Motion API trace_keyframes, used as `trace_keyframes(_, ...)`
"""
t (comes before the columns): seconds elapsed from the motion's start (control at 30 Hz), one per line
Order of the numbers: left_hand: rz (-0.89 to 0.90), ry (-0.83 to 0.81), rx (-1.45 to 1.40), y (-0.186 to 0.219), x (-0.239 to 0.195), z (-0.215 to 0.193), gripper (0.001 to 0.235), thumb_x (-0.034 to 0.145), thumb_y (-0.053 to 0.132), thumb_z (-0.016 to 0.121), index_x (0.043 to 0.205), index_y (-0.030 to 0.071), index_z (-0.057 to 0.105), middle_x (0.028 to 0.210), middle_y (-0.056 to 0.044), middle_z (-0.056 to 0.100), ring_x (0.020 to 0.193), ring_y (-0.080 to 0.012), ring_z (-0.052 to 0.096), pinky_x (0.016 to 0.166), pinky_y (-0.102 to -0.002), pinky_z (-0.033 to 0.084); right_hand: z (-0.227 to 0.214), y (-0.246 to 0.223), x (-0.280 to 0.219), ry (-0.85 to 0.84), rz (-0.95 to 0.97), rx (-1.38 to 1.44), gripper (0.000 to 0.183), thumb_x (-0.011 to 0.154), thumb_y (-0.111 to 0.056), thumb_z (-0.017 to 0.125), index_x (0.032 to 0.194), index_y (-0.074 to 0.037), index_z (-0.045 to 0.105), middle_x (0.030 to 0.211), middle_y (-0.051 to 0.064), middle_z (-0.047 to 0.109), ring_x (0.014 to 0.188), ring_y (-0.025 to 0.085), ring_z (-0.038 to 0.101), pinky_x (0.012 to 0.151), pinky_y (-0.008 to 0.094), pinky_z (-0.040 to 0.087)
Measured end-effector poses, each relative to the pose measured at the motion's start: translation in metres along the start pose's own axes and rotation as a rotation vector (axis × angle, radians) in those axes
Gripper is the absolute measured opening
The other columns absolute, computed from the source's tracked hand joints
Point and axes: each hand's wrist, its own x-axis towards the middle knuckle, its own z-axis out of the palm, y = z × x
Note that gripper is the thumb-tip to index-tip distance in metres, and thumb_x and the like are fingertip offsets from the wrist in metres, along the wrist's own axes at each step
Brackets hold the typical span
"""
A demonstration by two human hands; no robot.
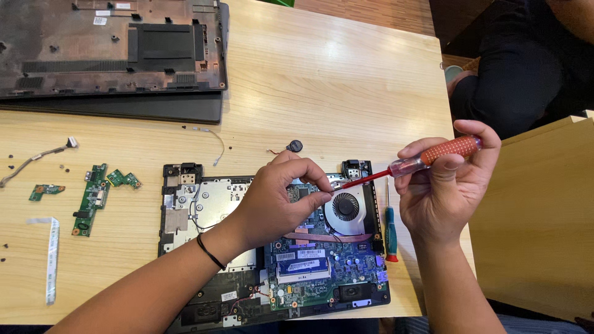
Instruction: The person disassembles a laptop by removing screws and detaching internal components. They use a screwdriver to loosen screws, remove the cooling fan, and disconnect cables from the motherboard.
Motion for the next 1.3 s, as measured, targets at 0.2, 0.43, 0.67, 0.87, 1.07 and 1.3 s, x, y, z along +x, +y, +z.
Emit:
trace_keyframes(0.2, -0.019, 0.031, -0.051, -0.003, 0.002, 0.001, 0.011, 0.077, 0.01, 0.075, 0.081, 0.018, 0.07, 0.081, 0.006, 0.069, 0.087, -0.0091, 0.057, 0.085, -0.026, 0.045, 0.005, -0.006, -0.003, 0.039, -0.012, -0.022, 0.048, 0.092, -0.042, 0.062, 0.12, -0.014, 0.035, 0.081, 0.021, 0.056, 0.046, 0.019, 0.046, 0.044, 0.022, 0.043)
trace_keyframes(0.43, -0.057, 0.039, -0.151, -0.005, 0.005, 0.0, 0.009, 0.077, 0.008, 0.075, 0.079, 0.016, 0.07, 0.077, 0.002, 0.07, 0.082, -0.0092, 0.063, 0.082, -0.025, 0.047, 0.009, -0.011, -0.01, 0.023, -0.153, -0.144, 0.048, 0.095, -0.044, 0.056, 0.121, -0.013, 0.03, 0.083, 0.024, 0.053, 0.048, 0.019, 0.047, 0.044, 0.023, 0.046)
trace_keyframes(0.67, -0.091, 0.025, -0.269, -0.006, 0.005, 0.0, 0.01, 0.077, 0.005, 0.075, 0.079, 0.013, 0.068, 0.077, 0.0, 0.07, 0.076, -0.0084, 0.065, 0.077, -0.023, 0.052, 0.012, -0.015, -0.016, 0.049, -0.209, -0.211, 0.047, 0.095, -0.047, 0.055, 0.121, -0.018, 0.028, 0.082, 0.024, 0.053, 0.046, 0.022, 0.047, 0.044, 0.027, 0.046)
trace_keyframes(0.87, -0.084, 0.019, -0.238, -0.005, 0.005, -0.001, 0.012, 0.076, 0.006, 0.076, 0.081, 0.012, 0.067, 0.076, -0.001, 0.069, 0.075, -0.0085, 0.067, 0.076, -0.023, 0.053, 0.012, -0.014, -0.019, 0.038, -0.293, -0.222, 0.05, 0.092, -0.046, 0.058, 0.121, -0.017, 0.028, 0.079, 0.022, 0.053, 0.05, 0.021, 0.051, 0.047, 0.028, 0.05)
trace_keyframes(1.07, -0.125, -0.048, -0.141, -0.004, 0.008, -0.002, 0.027, 0.072, 0.012, 0.078, 0.096, 0.016, 0.066, 0.091, 0.0, 0.074, 0.088, -0.0078, 0.069, 0.088, -0.026, 0.053, -0.002, -0.014, -0.005, 0.053, -0.296, -0.261, 0.051, 0.095, -0.039, 0.058, 0.127, -0.013, 0.029, 0.083, 0.026, 0.052, 0.061, 0.024, 0.052, 0.046, 0.028, 0.044)
trace_keyframes(1.3, 0.191, -0.115, 0.301, -0.022, 0.0, 0.007, 0.018, 0.08, 0.011, 0.071, 0.094, 0.021, 0.067, 0.081, 0.011, 0.067, 0.087, -0.0165, 0.05, 0.084, -0.038, 0.032, -0.011, -0.004, 0.006, -0.055, -0.236, -0.466, 0.045, 0.097, -0.032, 0.053, 0.127, -0.005, 0.032, 0.081, 0.024, 0.058, 0.055, 0.022, 0.053, 0.044, 0.025, 0.041)
